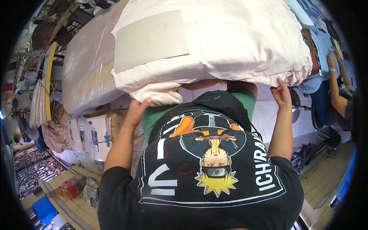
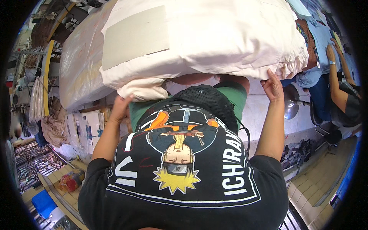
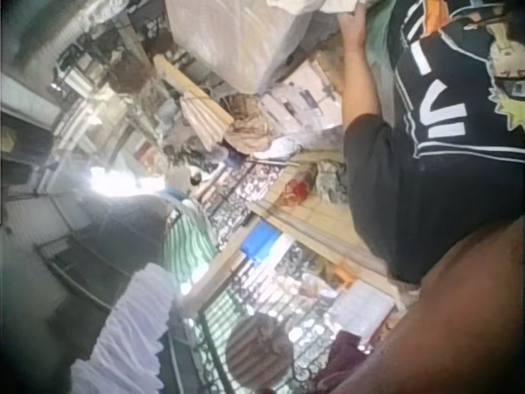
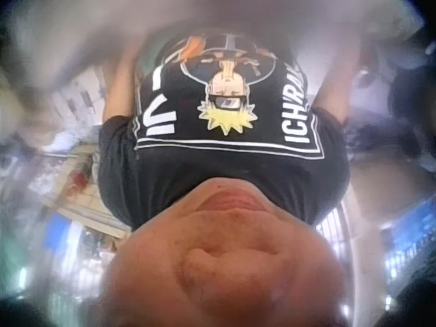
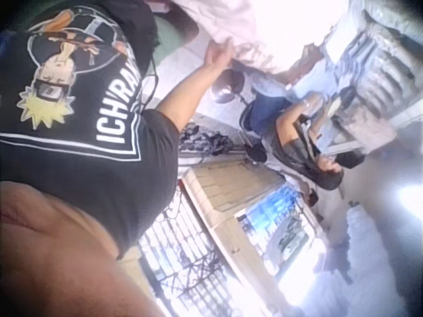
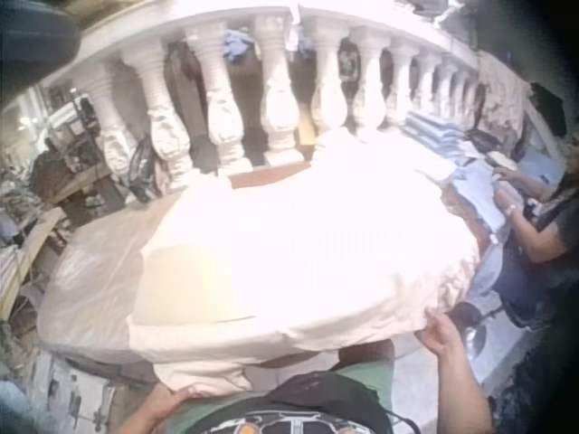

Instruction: The person takes a beige shirt from a stack, spreads it out on a work surface, uses snips to trim loose threads, inserts a cardboard sheet, and folds the shirt into a compact shape.

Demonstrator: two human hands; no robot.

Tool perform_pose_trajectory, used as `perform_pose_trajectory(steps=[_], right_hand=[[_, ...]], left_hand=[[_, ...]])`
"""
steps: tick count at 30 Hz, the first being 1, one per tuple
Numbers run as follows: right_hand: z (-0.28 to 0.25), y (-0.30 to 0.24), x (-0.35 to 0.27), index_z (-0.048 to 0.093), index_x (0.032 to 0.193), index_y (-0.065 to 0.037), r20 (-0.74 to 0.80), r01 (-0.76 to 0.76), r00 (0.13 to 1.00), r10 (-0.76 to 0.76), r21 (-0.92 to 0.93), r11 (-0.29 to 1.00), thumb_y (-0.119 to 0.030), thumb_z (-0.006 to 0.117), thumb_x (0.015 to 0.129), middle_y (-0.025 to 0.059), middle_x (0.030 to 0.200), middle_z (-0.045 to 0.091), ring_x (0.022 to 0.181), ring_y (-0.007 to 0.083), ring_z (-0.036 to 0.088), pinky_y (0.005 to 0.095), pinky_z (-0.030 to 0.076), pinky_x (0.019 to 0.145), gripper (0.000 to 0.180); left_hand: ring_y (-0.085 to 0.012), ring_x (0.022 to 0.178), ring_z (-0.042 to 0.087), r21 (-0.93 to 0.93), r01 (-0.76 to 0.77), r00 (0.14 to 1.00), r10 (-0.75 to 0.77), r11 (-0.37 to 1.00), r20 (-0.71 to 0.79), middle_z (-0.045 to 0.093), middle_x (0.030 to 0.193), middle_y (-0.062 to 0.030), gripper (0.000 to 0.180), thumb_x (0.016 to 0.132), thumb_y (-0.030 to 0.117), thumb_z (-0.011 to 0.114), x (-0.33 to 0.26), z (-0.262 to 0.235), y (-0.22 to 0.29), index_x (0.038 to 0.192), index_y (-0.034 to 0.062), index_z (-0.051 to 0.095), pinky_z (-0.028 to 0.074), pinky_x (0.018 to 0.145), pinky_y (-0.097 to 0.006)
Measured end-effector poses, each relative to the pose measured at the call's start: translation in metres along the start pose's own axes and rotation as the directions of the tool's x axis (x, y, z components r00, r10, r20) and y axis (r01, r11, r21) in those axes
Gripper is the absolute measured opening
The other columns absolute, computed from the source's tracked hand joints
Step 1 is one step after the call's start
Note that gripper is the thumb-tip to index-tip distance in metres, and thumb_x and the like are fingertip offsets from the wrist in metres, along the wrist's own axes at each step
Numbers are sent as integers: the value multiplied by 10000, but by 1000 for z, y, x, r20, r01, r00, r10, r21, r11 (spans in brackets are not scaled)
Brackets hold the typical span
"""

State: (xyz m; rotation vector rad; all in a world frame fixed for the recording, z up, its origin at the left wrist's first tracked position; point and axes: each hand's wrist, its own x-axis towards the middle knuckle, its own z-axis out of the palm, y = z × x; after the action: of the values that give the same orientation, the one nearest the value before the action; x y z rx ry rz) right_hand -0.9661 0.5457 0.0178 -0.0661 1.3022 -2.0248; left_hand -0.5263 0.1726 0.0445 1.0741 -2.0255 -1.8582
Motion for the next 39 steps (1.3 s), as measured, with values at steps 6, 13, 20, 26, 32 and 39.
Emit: perform_pose_trajectory(steps=[6,13,20,26,32,39], right_hand=[[30,-35,-16,603,921,-68,-173,-196,979,106,-673,713,-307,711,804,-19,642,574,400,34,384,182,219,346,287],[59,-106,-6,623,1150,-21,-77,360,816,-573,-707,608,-240,657,850,58,1035,647,921,125,588,248,433,845,373],[97,-173,106,592,1148,32,120,467,869,-481,-523,713,-221,557,921,83,1077,635,966,138,591,255,432,879,341],[140,-154,168,672,1082,-55,-93,157,879,-467,-869,469,-389,709,784,86,1116,633,1055,167,557,263,355,952,449],[119,-135,163,647,1117,-50,-69,146,914,-401,-864,482,-238,714,797,60,998,650,978,126,534,251,385,887,377],[115,-155,149,654,1098,-51,-235,-167,891,-389,-965,202,-373,708,779,41,867,648,790,91,551,218,419,683,457]], left_hand=[[-139,1047,538,-152,225,967,-203,962,152,612,1111,-49,445,839,293,670,-17,8,-21,1153,-10,582,400,924,-285],[-241,1072,579,-573,-6,992,76,820,98,591,1164,-156,442,860,183,575,-25,-55,64,1220,-59,493,453,946,-355],[-322,1127,537,-724,-305,906,424,619,-19,524,1262,-190,575,913,433,413,59,-126,159,1283,-5,455,430,957,-440],[-218,1066,553,-706,25,999,-1,708,34,561,1236,-130,562,924,480,468,198,-146,172,1296,59,482,410,936,-373],[-213,960,588,330,16,890,137,944,-435,603,1146,-121,575,855,457,608,164,-121,115,1190,-6,553,460,821,-300],[-174,816,565,571,264,827,122,778,-549,614,985,-98,505,753,317,742,80,-85,99,1119,11,577,472,741,-296]])
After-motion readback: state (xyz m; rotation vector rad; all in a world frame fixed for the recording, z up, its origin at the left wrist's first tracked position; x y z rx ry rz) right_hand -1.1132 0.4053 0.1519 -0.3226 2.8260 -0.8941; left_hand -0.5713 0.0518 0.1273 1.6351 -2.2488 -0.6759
